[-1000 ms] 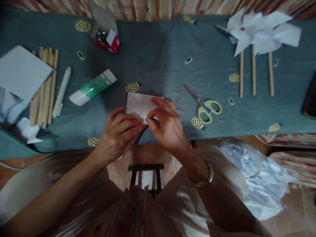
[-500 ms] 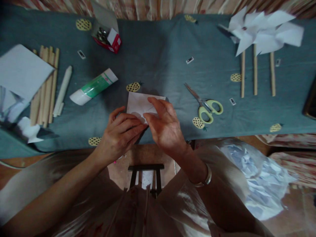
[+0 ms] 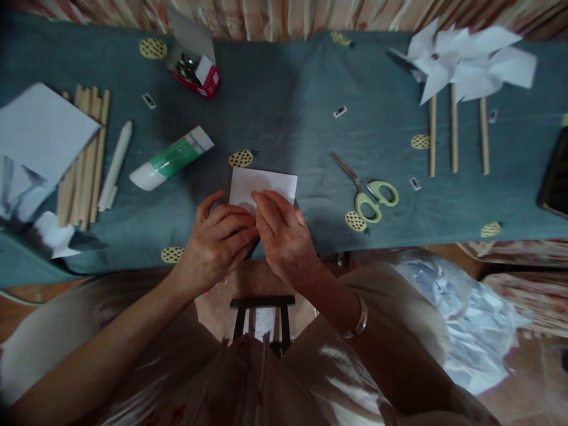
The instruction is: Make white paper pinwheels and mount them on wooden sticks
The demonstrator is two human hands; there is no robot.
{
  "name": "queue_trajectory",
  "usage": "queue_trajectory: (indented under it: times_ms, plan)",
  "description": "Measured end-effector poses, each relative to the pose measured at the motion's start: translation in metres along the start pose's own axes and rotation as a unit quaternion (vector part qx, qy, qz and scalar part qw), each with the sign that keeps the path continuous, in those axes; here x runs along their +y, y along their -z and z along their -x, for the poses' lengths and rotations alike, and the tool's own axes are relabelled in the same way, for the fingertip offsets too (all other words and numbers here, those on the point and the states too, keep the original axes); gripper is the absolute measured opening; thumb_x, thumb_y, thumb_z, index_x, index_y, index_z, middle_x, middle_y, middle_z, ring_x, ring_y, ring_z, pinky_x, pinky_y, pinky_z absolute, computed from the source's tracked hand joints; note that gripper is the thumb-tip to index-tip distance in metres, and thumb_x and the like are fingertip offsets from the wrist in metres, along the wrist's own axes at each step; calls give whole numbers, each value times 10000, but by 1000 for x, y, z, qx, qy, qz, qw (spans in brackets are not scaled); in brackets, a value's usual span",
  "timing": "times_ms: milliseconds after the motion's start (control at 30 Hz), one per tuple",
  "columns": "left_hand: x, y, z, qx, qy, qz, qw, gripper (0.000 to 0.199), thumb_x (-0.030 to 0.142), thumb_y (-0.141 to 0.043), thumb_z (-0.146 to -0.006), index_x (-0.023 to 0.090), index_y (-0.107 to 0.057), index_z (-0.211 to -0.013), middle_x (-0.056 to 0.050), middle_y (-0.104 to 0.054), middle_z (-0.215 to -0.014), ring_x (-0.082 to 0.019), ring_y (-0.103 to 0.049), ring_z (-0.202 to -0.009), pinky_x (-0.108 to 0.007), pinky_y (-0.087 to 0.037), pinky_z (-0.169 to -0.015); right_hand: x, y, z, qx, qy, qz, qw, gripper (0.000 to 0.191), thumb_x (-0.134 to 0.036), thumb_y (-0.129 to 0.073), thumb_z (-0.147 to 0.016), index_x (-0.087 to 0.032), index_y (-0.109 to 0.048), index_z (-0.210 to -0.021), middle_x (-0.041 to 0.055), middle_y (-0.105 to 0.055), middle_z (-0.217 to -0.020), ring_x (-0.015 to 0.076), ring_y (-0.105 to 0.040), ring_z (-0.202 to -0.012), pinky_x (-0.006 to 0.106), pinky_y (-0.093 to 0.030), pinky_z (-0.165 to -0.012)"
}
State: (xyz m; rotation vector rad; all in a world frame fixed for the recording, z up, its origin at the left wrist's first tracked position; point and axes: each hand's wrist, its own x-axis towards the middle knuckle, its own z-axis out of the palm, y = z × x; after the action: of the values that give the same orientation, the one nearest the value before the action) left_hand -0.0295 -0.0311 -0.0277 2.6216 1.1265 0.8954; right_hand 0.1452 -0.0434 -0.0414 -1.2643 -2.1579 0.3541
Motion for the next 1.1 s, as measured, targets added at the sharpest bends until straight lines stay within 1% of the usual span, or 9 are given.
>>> queue_trajectory:
  times_ms: [133,267,400,533,633,767,900,1000,1100]
  plan:
    - [0,-2,0,-6,12,-6,1000,165,231,-505,-1022,281,-657,-987,47,-716,-908,-169,-667,-1006,-461,-368,-1191,2,2,-1,-3,-33,-41,999,335,-162,-428,-1011,-260,-620,-1268,96,-621,-1407,266,-503,-1390,527,-440,-1160]
    - [1,-3,1,-5,21,-3,1000,176,248,-497,-1027,276,-670,-1005,44,-727,-953,-165,-660,-1001,-468,-367,-1192,8,15,-5,11,-22,-57,998,330,-136,-444,-962,-266,-665,-1170,94,-595,-1431,279,-479,-1409,546,-425,-1165]
    - [0,-3,1,7,0,-4,1000,145,233,-535,-1011,271,-675,-1026,26,-735,-983,-181,-662,-1015,-489,-374,-1184,22,29,-12,14,-52,-57,997,372,-162,-458,-956,-251,-646,-1265,105,-609,-1422,262,-538,-1365,510,-421,-1179]
    - [-3,-3,0,6,0,-15,1000,159,230,-534,-1012,270,-688,-1015,18,-746,-980,-187,-663,-1008,-522,-382,-1164,34,34,-21,8,-96,-17,995,417,-214,-456,-973,-250,-588,-1367,96,-589,-1465,279,-515,-1404,507,-401,-1206]
    - [-8,-3,-1,7,-4,-35,999,166,232,-529,-1017,251,-694,-1009,16,-749,-986,-186,-659,-1005,-541,-388,-1150,37,35,-26,-6,-86,1,996,400,-228,-449,-979,-215,-605,-1348,115,-611,-1445,274,-549,-1375,496,-439,-1182]
    - [-19,-1,-1,28,-2,-44,999,143,222,-559,-1002,238,-701,-998,8,-745,-1015,-207,-645,-1030,-570,-379,-1144,36,39,-27,13,-75,17,997,365,-219,-485,-962,-131,-640,-1281,151,-684,-1347,275,-627,-1284,511,-493,-1123]
    - [-25,3,0,6,20,-29,999,155,224,-559,-992,277,-704,-992,4,-726,-1077,-223,-621,-1088,-593,-340,-1167,34,42,-24,23,-91,8,996,341,-208,-544,-933,-158,-649,-1254,132,-723,-1269,264,-673,-1213,482,-559,-1039]
    - [-25,6,-1,0,20,-33,999,166,216,-545,-990,274,-700,-1003,-7,-719,-1073,-224,-609,-1090,-604,-347,-1163,34,42,-23,30,-84,27,996,308,-217,-568,-931,-183,-670,-1220,130,-723,-1268,275,-661,-1219,489,-523,-1081]
    - [-22,7,-1,23,3,-35,999,159,202,-556,-983,260,-697,-1029,-19,-721,-1074,-226,-604,-1101,-602,-369,-1152,33,42,-22,27,-83,36,996,307,-212,-559,-936,-188,-670,-1222,139,-706,-1303,286,-638,-1257,508,-488,-1121]
